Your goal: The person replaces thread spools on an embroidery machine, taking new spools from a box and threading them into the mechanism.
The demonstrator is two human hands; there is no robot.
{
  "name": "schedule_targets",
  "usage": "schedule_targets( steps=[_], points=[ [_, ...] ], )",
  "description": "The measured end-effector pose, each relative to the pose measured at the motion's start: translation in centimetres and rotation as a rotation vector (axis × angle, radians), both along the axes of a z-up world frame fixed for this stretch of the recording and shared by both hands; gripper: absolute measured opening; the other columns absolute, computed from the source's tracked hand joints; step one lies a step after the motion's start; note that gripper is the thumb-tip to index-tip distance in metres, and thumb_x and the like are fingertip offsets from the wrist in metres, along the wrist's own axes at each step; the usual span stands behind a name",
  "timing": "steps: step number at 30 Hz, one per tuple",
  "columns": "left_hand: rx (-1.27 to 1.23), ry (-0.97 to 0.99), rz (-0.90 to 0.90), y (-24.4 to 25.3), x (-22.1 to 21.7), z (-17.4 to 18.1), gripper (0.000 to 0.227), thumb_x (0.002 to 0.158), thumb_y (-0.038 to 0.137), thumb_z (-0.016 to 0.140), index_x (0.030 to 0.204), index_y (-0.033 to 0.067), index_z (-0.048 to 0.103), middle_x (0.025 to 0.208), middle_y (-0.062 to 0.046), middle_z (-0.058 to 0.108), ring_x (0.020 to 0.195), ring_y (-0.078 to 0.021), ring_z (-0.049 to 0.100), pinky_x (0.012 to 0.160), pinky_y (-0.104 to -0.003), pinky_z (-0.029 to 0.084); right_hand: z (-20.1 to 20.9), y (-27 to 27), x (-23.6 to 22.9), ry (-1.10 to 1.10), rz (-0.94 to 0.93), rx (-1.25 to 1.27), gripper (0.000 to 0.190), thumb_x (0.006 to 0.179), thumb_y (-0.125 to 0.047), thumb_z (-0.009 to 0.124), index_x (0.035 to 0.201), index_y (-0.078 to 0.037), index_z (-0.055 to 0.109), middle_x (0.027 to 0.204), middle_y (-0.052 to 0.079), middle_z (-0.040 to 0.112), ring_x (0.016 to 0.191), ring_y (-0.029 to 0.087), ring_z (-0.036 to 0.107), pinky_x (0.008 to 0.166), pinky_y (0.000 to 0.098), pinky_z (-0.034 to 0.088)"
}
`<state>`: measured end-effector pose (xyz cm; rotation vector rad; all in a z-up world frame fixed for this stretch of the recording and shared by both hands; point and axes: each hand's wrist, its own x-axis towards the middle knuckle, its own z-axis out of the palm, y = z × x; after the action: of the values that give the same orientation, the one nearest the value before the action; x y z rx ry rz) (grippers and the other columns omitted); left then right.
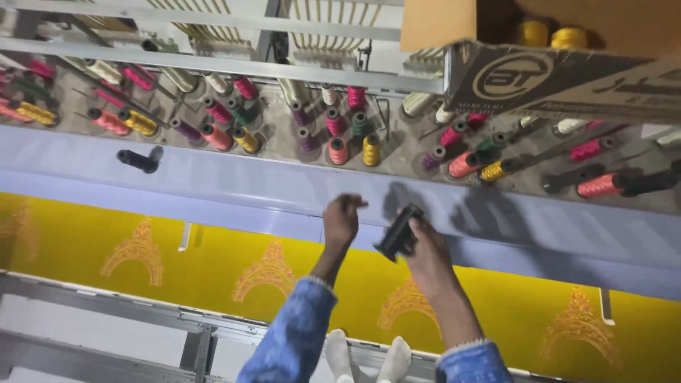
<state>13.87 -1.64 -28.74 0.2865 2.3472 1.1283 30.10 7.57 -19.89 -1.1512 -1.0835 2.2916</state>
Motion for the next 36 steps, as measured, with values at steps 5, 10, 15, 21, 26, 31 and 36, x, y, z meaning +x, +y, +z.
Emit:
schedule_targets(
  steps=[5,10,15,21,26,31,36],
  points=[
    [0.124,-0.211,0.164,-4.2,6.3,5.6,0.033,0.106,0.034,0.051,0.113,0.0161,0.077,0.098,-0.004,0.082,0.114,-0.0269,0.072,0.104,-0.044,0.049,0.1,-2.3,2.5,0.155,0.001,-0.334,0.055,0.096,-0.036,0.067,0.139,-0.006,0.054,0.111,0.013,0.064,0.089,0.023,0.064,0.088,0.0394,0.054],
    [0.337,-0.317,0.272,-5.6,11.4,7.1,0.027,0.096,0.023,0.057,0.095,0.0059,0.078,0.093,-0.005,0.082,0.096,-0.0151,0.076,0.095,-0.031,0.053,0.1,-4.8,4.6,0.210,-0.107,-0.472,0.043,0.089,-0.023,0.071,0.129,-0.007,0.064,0.115,0.015,0.066,0.080,0.019,0.063,0.073,0.0287,0.054],
    [0.712,-0.731,0.382,-5.6,13.7,7.9,0.018,0.098,0.021,0.068,0.097,0.0050,0.076,0.092,-0.005,0.074,0.084,-0.0140,0.067,0.078,-0.029,0.056,3.5,-6.5,6.1,0.253,-0.222,-0.707,0.046,0.086,-0.019,0.069,0.129,-0.007,0.058,0.136,0.019,0.063,0.121,0.028,0.063,0.098,0.0381,0.055],
    [1.177,-1.294,0.360,-5.8,12.6,7.7,0.012,0.096,0.019,0.068,0.103,0.0092,0.066,0.110,-0.010,0.074,0.109,-0.0225,0.070,0.106,-0.031,0.050,4.4,-6.9,8.0,0.143,-0.331,-0.681,0.036,0.087,-0.019,0.063,0.122,-0.012,0.059,0.148,0.017,0.060,0.141,0.023,0.055,0.109,0.0360,0.047],
    [1.000,-1.110,0.520,-6.0,9.1,11.2,0.012,0.093,0.011,0.057,0.093,0.0041,0.066,0.060,-0.001,0.046,0.053,-0.0138,0.042,0.059,-0.026,0.041,7.3,-6.2,8.5,-0.267,0.115,-0.117,0.044,0.087,-0.011,0.070,0.129,-0.004,0.064,0.116,0.019,0.074,0.069,0.027,0.063,0.064,0.0357,0.050],
    [0.676,-0.708,0.312,-7.0,5.2,13.8,0.020,0.085,0.014,0.050,0.092,0.0094,0.069,0.068,0.003,0.035,0.058,-0.0091,0.029,0.055,-0.024,0.023,6.8,-1.2,10.8,-0.437,0.575,0.081,0.041,0.082,-0.009,0.070,0.122,-0.010,0.066,0.075,0.018,0.060,0.053,0.025,0.056,0.041,0.0357,0.043],
    [0.204,0.013,-0.078,-8.1,1.7,15.1,0.025,0.090,0.031,0.058,0.086,0.0148,0.077,0.079,0.001,0.073,0.076,-0.0135,0.064,0.074,-0.031,0.046,3.2,4.7,8.1,-0.315,0.549,0.228,0.050,0.063,0.006,0.055,0.111,-0.006,0.048,0.059,0.029,0.057,0.031,0.036,0.053,0.026,0.0422,0.041]
  ],
)
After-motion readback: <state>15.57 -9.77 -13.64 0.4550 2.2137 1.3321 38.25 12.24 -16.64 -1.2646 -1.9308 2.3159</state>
